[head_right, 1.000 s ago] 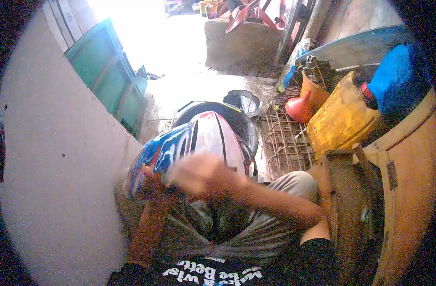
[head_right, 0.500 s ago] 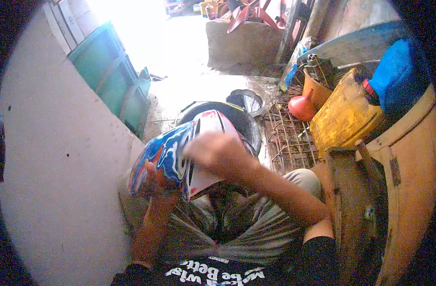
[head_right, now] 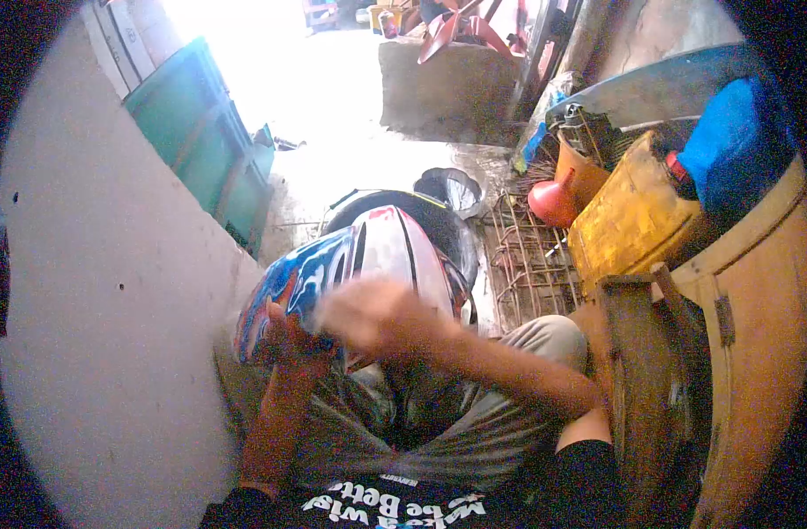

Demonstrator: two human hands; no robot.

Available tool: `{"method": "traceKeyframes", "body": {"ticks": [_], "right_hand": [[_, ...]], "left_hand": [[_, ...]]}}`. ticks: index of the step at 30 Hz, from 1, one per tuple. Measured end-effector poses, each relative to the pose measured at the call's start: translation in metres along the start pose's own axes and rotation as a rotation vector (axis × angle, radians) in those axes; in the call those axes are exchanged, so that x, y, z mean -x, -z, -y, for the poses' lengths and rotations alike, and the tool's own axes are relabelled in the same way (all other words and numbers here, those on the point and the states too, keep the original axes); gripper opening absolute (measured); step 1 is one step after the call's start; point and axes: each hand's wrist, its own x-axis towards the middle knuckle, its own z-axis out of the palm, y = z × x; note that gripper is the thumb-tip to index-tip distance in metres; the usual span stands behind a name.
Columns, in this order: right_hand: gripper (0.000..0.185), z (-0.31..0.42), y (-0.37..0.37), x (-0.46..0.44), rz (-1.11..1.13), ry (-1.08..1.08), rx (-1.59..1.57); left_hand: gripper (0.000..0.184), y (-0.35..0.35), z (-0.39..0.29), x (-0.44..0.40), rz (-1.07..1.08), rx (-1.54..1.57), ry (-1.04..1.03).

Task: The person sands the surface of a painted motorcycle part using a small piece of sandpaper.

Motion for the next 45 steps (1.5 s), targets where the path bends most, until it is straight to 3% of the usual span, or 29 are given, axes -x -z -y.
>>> {"method": "traceKeyframes", "body": {"ticks": [2,6,8,10,12,16,18,20,22,25,27,28,30,32,34,35,36,38,40,42,44,45], "right_hand": [[0.018,0.024,0.003,-0.009,0.023,0.258,-0.086],[0.02,-0.059,0.015,0.003,0.112,-0.198,0.111],[0.019,-0.046,0.015,0.005,0.179,-0.116,0.088],[0.017,0.004,-0.004,0.004,0.003,0.146,-0.01],[0.015,0.02,0.002,-0.005,0.056,0.281,-0.146],[0.014,-0.063,0.019,0.002,0.141,-0.215,0.144],[0.013,-0.044,0.012,0.008,0.171,-0.159,0.081],[0.018,0.006,0.0,0.001,0.044,0.142,-0.124],[0.016,0.011,0.001,-0.005,0.031,0.228,-0.166],[0.014,-0.056,0.015,0.003,0.108,-0.159,0.096],[0.014,-0.053,0.013,0.003,0.104,-0.162,0.118],[0.013,-0.036,0.01,0.005,0.167,-0.089,0.127],[0.017,0.009,0.001,-0.002,0.048,0.181,-0.116],[0.016,0.004,0.002,-0.002,0.032,0.184,-0.121],[0.015,-0.04,0.011,0.003,0.155,-0.108,0.078],[0.015,-0.062,0.014,0.005,0.115,-0.214,0.121],[0.017,-0.061,0.021,0.004,0.131,-0.235,0.13],[0.016,-0.027,0.003,0.004,0.057,-0.054,0.038],[0.014,0.019,0.0,-0.003,0.048,0.2,-0.15],[0.015,0.006,-0.002,-0.002,0.012,0.149,-0.125],[0.014,-0.043,0.012,0.001,0.165,-0.175,0.047],[0.018,-0.06,0.021,-0.001,0.097,-0.225,0.083]], "left_hand": [[0.097,0.005,-0.001,-0.002,0.029,-0.01,0.004],[0.096,-0.001,-0.001,-0.001,0.049,-0.024,0.006],[0.095,0.002,0.0,-0.002,0.054,-0.027,0.003],[0.094,0.009,0.002,-0.002,0.062,-0.026,0.0],[0.094,0.009,-0.001,-0.003,0.081,-0.033,0.003],[0.093,0.005,0.0,0.001,0.07,-0.002,-0.008],[0.095,0.01,0.004,0.002,0.052,0.036,-0.003],[0.096,0.018,0.008,0.0,0.056,-0.002,-0.016],[0.097,0.018,0.006,0.001,0.036,0.03,-0.01],[0.101,-0.01,-0.005,0.0,0.049,0.121,-0.001],[0.103,-0.014,-0.004,0.001,-0.017,0.042,0.014],[0.104,0.002,0.003,0.001,0.003,-0.012,-0.012],[0.104,0.009,0.008,0.001,0.027,-0.06,-0.036],[0.103,0.011,0.003,0.003,0.048,-0.063,-0.011],[0.102,0.011,0.003,0.003,0.074,-0.054,0.001],[0.102,0.01,0.004,0.001,0.09,-0.044,0.003],[0.101,0.006,0.001,-0.002,0.148,0.018,0.008],[0.099,-0.001,-0.005,-0.008,0.264,0.141,0.029],[0.099,-0.004,-0.002,-0.004,0.15,0.087,0.006],[0.099,-0.004,-0.002,0.004,0.031,0.026,0.0],[0.099,-0.004,0.001,0.008,-0.081,-0.022,-0.015],[0.1,-0.005,0.003,0.008,-0.043,-0.007,-0.024]]}}
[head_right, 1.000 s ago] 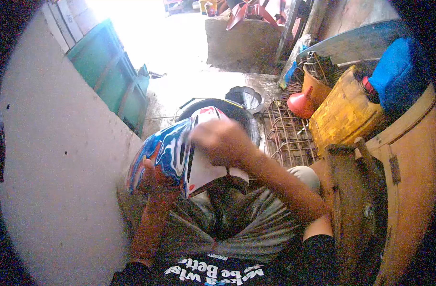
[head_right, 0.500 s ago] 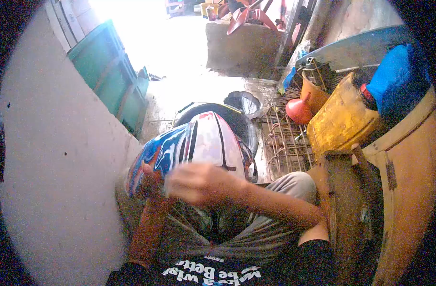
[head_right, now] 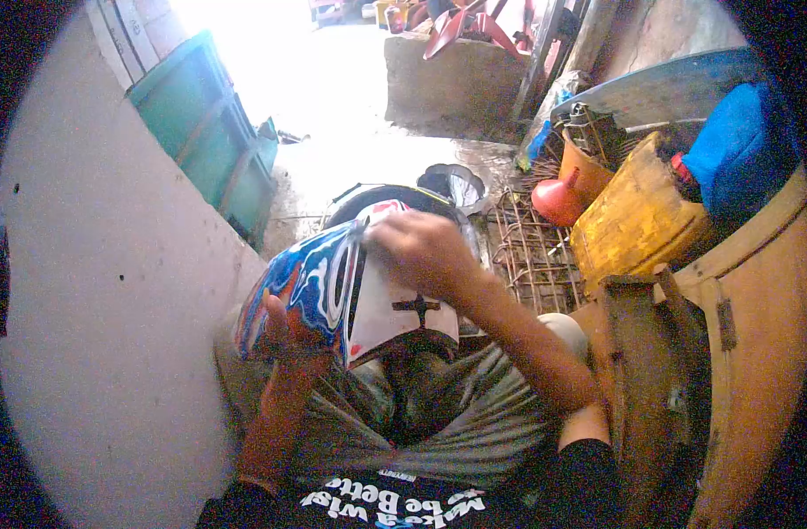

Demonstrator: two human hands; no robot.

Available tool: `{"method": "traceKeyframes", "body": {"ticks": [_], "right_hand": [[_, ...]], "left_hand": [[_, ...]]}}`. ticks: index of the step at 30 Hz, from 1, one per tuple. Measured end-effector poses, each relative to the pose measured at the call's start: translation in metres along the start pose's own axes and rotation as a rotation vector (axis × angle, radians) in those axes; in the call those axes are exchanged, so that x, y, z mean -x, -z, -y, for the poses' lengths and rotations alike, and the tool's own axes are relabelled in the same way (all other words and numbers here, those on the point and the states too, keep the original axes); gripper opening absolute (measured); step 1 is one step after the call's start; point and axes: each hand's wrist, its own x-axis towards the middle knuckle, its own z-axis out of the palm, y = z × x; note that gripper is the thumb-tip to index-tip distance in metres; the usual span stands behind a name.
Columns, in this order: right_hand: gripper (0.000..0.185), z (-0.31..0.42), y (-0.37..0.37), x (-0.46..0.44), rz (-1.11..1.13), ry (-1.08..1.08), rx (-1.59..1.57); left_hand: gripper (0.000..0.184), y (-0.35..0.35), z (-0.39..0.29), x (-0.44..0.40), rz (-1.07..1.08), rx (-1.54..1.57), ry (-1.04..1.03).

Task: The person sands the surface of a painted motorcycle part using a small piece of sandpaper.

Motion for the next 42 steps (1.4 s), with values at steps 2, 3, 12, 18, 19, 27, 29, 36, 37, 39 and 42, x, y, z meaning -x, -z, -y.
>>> {"method": "traceKeyframes", "body": {"ticks": [2,3,12,18,19,27,29,36,37,39,42], "right_hand": [[0.019,0.013,-0.006,0.007,-0.018,0.089,-0.024],[0.02,0.037,-0.014,0.01,-0.051,0.191,-0.084],[0.018,0.012,-0.005,0.009,0.086,0.062,0.022],[0.016,0.038,-0.005,0.007,-0.016,0.201,-0.077],[0.015,0.015,0.003,0.001,0.092,0.038,0.026],[0.016,0.054,-0.018,0.014,-0.082,0.33,-0.12],[0.017,0.011,0.004,0.001,0.085,0.004,0.078],[0.015,0.076,-0.016,0.014,-0.047,0.413,-0.167],[0.016,0.061,-0.013,0.015,-0.031,0.353,-0.14],[0.016,0.013,0.0,0.004,0.065,0.043,0.006],[0.017,0.016,0.001,0.008,0.148,0.001,0.106]], "left_hand": [[0.103,0.005,0.001,-0.005,0.085,0.025,-0.013],[0.104,0.013,0.002,-0.008,0.132,0.035,-0.017],[0.106,0.03,0.004,-0.007,0.065,0.045,0.068],[0.107,0.021,-0.003,-0.001,-0.045,-0.005,0.068],[0.107,-0.005,-0.007,-0.003,-0.042,-0.089,0.018],[0.103,0.022,0.003,-0.006,0.112,0.084,0.083],[0.1,-0.009,-0.006,-0.007,0.018,-0.099,-0.066],[0.097,0.029,0.001,-0.008,0.019,0.162,0.114],[0.096,0.017,0.001,-0.008,0.062,0.084,0.053],[0.094,-0.001,-0.001,-0.006,0.076,0.029,-0.01],[0.093,0.005,0.0,-0.009,0.074,0.198,0.073]]}}
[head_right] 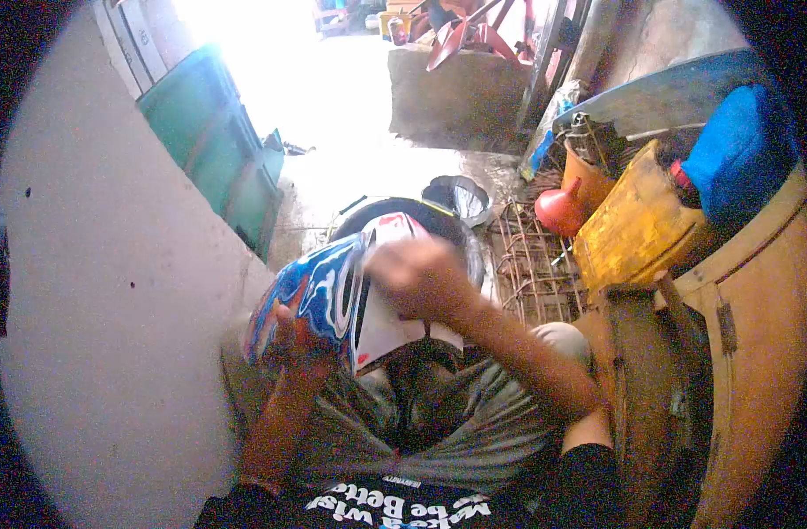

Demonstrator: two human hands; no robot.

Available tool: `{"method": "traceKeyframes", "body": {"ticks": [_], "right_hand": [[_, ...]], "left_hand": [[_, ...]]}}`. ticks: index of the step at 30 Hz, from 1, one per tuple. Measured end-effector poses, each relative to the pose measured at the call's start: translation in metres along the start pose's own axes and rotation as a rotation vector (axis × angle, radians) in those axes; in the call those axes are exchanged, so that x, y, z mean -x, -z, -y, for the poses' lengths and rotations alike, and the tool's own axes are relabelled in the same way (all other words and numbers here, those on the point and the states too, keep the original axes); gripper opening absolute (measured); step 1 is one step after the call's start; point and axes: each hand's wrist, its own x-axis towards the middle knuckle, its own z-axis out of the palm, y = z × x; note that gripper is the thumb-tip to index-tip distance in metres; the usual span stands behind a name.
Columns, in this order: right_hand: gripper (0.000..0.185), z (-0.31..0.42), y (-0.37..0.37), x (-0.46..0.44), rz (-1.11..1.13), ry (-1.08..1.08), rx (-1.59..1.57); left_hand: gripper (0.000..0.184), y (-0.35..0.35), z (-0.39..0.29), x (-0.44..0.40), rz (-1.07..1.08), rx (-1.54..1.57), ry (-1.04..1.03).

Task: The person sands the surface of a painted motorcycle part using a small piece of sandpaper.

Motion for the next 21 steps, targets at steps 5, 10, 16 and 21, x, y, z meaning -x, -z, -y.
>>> {"method": "traceKeyframes", "body": {"ticks": [5,10,16,21], "right_hand": [[0.021,0.052,-0.013,0.001,-0.218,0.396,-0.208],[0.019,0.004,-0.01,0.002,-0.088,-0.009,-0.04],[0.015,0.023,-0.008,0.0,-0.186,0.147,-0.124],[0.02,0.029,-0.019,0.002,-0.282,0.156,-0.149]], "left_hand": [[0.096,-0.013,-0.006,0.0,-0.148,-0.078,-0.017],[0.101,-0.014,-0.001,0.003,-0.113,-0.253,-0.081],[0.11,-0.003,-0.003,0.005,-0.111,-0.301,-0.08],[0.111,-0.003,-0.001,0.002,-0.065,-0.368,-0.103]]}}
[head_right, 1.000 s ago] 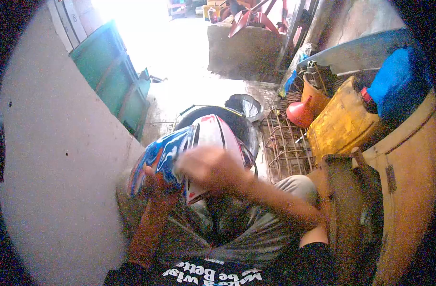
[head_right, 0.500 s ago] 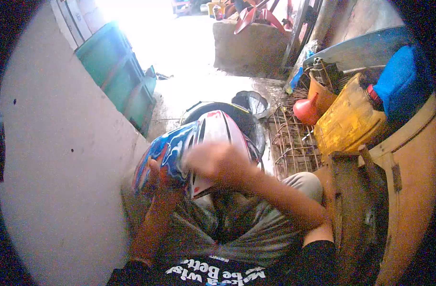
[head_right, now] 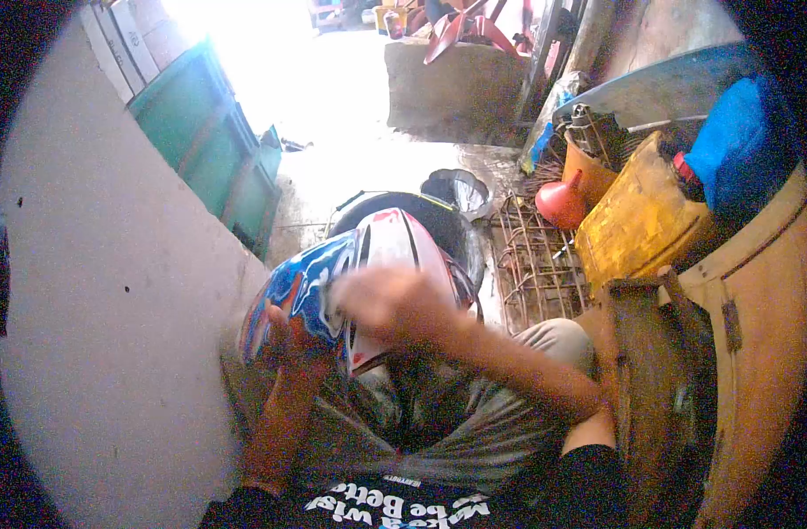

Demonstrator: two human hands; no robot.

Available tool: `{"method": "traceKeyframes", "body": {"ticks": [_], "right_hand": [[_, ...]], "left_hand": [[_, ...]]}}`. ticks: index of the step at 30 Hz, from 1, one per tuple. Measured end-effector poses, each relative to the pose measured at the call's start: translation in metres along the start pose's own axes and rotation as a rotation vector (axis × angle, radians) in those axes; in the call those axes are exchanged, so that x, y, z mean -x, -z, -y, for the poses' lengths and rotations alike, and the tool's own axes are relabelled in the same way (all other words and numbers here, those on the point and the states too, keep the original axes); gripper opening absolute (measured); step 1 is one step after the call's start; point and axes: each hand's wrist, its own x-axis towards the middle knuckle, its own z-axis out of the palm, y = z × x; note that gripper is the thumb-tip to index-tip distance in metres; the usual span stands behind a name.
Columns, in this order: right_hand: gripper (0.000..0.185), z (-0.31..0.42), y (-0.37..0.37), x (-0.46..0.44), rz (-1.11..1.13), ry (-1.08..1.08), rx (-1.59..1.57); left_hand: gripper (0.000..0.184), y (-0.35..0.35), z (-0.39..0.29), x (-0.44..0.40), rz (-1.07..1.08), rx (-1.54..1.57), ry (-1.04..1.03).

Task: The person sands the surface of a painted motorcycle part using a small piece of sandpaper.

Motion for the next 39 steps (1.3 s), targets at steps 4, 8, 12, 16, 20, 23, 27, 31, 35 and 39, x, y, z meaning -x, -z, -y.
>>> {"method": "traceKeyframes", "body": {"ticks": [4,8,12,16,20,23,27,31,35,39], "right_hand": [[0.019,0.02,0.003,-0.002,0.029,0.16,-0.035],[0.021,-0.05,0.016,0.0,0.128,-0.212,0.164],[0.022,0.037,0.001,-0.004,0.038,0.194,-0.142],[0.017,-0.03,0.021,-0.009,0.25,-0.19,0.132],[0.017,-0.016,0.003,0.0,0.031,-0.013,0.058],[0.022,0.028,0.006,-0.009,0.035,0.2,-0.11],[0.018,-0.042,0.02,-0.01,0.138,-0.184,0.111],[0.018,0.016,0.003,-0.001,0.048,0.063,-0.023],[0.018,0.01,0.005,-0.004,0.072,0.063,-0.083],[0.017,-0.035,0.019,-0.006,0.106,-0.176,0.167]], "left_hand": [[0.109,0.008,-0.001,0.002,-0.043,-0.039,0.001],[0.106,0.003,0.003,0.003,-0.02,0.063,0.02],[0.104,0.006,0.005,0.002,0.018,0.05,0.018],[0.104,0.004,-0.001,-0.003,0.169,0.271,0.036],[0.105,0.017,0.013,-0.008,0.162,0.302,0.016],[0.105,0.025,0.012,0.003,-0.029,0.248,0.013],[0.101,0.006,0.005,-0.002,0.085,0.071,-0.014],[0.101,0.007,0.006,0.001,0.027,0.067,0.007],[0.1,0.02,0.01,0.001,0.024,0.17,0.084],[0.102,-0.006,-0.001,0.001,0.045,0.106,0.063]]}}
